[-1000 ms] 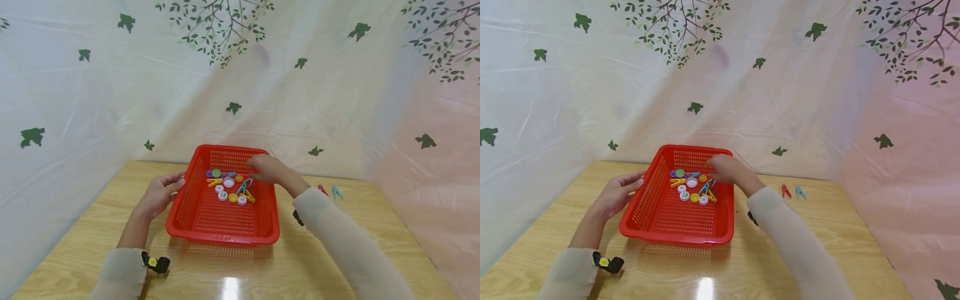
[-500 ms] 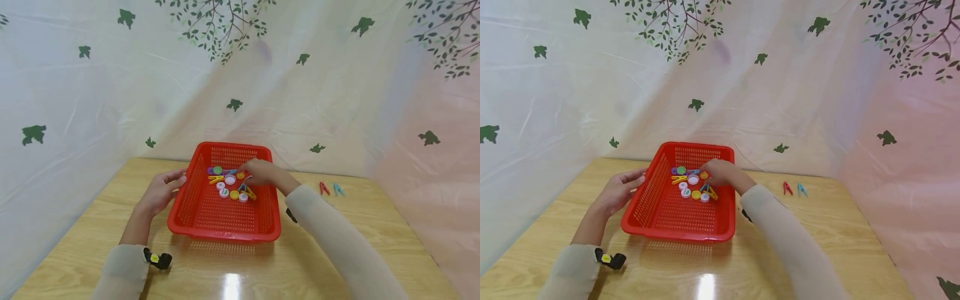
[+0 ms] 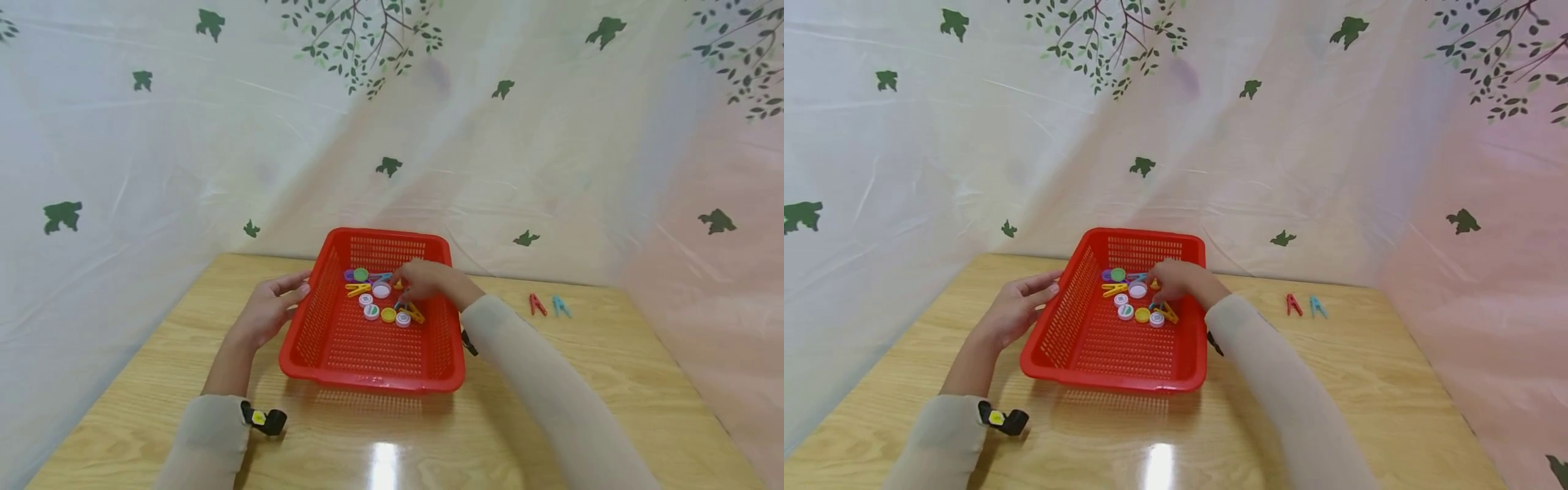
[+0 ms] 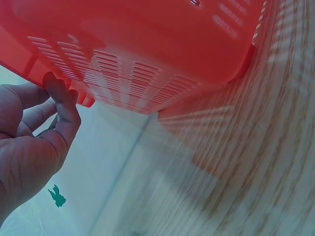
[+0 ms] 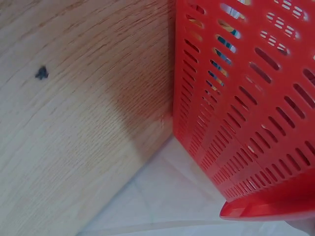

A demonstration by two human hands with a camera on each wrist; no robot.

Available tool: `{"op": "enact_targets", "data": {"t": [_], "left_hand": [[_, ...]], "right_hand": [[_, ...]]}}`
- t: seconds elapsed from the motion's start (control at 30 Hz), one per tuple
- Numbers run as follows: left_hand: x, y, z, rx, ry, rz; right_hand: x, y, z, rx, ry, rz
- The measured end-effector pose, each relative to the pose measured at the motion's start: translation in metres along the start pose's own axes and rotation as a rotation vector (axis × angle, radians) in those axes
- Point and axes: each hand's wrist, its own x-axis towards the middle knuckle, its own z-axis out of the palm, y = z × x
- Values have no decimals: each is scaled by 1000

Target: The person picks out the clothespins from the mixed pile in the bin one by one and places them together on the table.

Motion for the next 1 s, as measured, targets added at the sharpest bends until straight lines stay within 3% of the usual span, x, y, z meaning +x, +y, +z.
{"op": "enact_targets", "data": {"t": [0.3, 0.53, 1.0], "left_hand": [[0, 0, 1, -21, -17, 4], [-1, 0, 3, -11, -10, -8], [-1, 2, 1, -1, 11, -20]], "right_hand": [[4, 2, 3, -55, -31, -2], [2, 3, 7, -45, -50, 73], [-2, -5, 11, -32, -62, -157]]}}
